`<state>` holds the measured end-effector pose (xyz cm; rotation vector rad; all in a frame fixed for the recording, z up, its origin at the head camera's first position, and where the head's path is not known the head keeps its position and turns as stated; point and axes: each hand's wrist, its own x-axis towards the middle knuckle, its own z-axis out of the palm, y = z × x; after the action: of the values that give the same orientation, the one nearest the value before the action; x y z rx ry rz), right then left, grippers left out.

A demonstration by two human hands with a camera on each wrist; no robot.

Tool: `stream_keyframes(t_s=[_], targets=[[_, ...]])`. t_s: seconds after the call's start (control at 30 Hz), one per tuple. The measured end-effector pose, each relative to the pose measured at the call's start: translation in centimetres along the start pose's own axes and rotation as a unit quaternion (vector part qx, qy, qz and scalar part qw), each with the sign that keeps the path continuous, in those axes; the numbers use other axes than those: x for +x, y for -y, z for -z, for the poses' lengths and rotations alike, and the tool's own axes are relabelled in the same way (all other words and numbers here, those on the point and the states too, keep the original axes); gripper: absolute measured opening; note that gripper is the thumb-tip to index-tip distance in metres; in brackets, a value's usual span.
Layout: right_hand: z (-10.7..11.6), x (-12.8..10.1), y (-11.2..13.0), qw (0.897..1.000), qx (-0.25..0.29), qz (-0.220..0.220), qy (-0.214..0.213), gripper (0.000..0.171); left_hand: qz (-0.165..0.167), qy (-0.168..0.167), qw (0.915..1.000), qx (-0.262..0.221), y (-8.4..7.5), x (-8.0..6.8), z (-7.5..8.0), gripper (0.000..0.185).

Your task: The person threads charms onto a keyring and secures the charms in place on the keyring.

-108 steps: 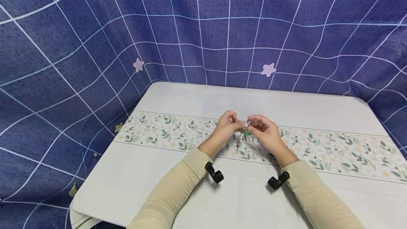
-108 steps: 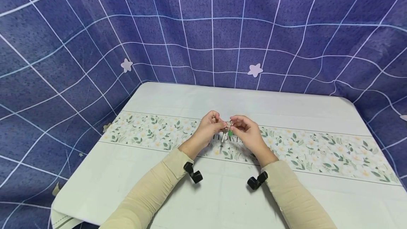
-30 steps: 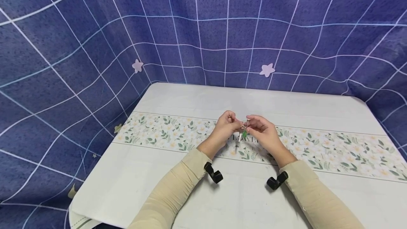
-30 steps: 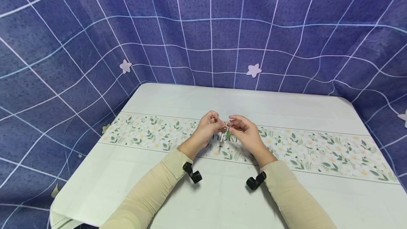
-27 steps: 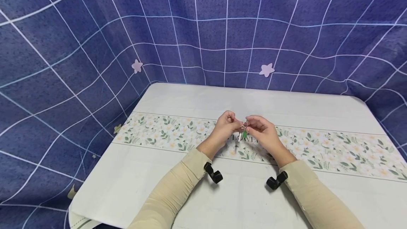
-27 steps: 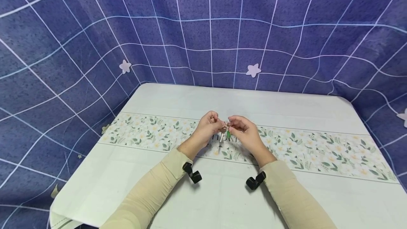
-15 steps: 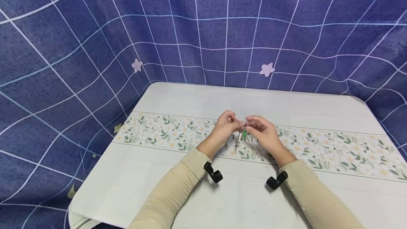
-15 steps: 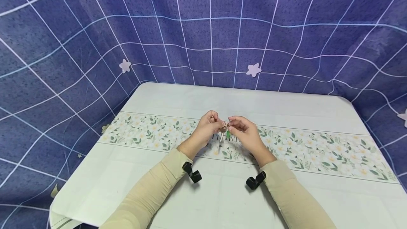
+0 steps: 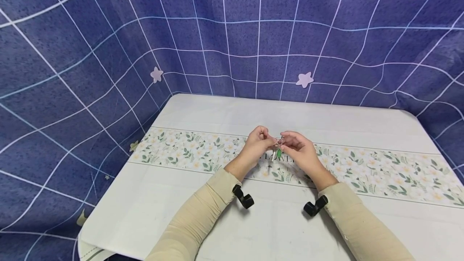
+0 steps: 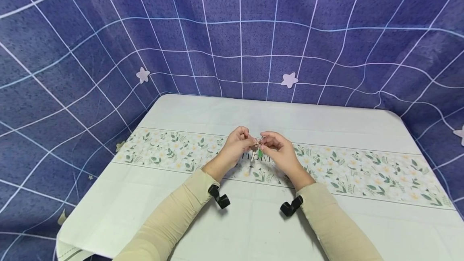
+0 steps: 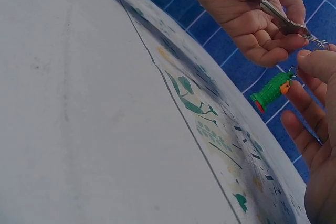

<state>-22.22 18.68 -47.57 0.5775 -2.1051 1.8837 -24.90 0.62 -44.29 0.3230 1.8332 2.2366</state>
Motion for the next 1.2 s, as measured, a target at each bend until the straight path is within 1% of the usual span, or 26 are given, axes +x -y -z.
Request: stream_keyframes(t_s=[0.07,0.3,0.5,0.77,1.2], targets=[[0.0,0.0,0.3,1.000,-0.004,-0.002,0.001,0.039,0.001,-0.001,1.0000,0.000,0.0,0.0,0.0,0.028],[-0.2,-0.2,2.9,1.000,-0.004,0.000,0.010,0.033,0.002,-0.003,1.0000,-0.003,0.0,0.1,-0.1,0.029],[-0.2,-0.2,2.9,1.000,0.001,-0.002,0.009,0.033,0.001,-0.002,1.0000,-0.005,0.0,0.1,-0.1,0.029],[-0.4,0.0,2.7,1.000,0.000,0.006,0.009,0.037,0.004,-0.001,1.0000,0.001,-0.1,0.0,-0.1,0.028],[-0.4,-0.3,3.0,1.000,-0.004,-0.012,0.005,0.031,0.002,0.003,1.0000,-0.008,-0.2,-0.1,-0.1,0.029]])
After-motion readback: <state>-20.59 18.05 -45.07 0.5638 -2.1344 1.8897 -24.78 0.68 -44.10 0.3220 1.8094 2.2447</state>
